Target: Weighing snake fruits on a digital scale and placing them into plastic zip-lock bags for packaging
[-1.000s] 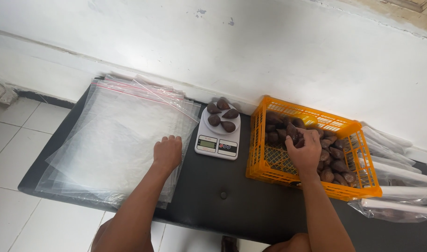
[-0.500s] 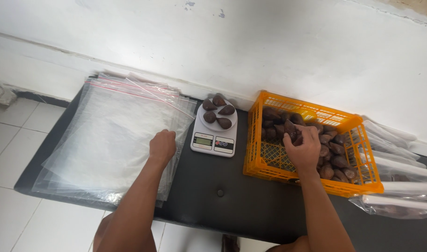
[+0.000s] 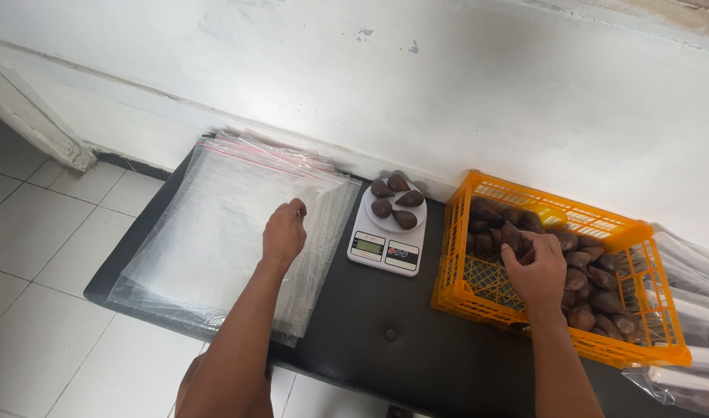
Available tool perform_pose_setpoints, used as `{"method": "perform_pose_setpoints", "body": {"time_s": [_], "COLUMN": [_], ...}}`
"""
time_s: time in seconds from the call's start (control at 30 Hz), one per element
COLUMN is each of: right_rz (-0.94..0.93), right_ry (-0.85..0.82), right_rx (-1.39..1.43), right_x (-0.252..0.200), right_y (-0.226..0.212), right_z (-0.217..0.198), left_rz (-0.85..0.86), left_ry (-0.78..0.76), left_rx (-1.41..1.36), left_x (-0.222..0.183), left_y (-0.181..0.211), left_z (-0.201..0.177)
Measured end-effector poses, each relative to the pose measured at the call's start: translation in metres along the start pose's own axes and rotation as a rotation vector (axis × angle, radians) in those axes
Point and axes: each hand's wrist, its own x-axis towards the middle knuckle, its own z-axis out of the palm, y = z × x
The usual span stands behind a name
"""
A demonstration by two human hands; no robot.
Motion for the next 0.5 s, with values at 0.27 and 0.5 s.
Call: {"method": "perform_pose_setpoints", "body": {"time_s": [0.27,0.5], "right_rz": [0.013,0.247], "right_ry": [0.004,-0.287], "right_rx": [-0.038,-0.044], "right_x": [-0.005,-0.006], "right_y": [0.013,0.011], "right_z": [0.010,0.002], "left_rz": [-0.047,-0.046], "left_ry": [0.120,0.016], "left_rx": [-0.103,-0.003], "left_x": [-0.001,-0.011], "left_y": [-0.013,-0.018], "left_z": [-0.024,-0.038]}}
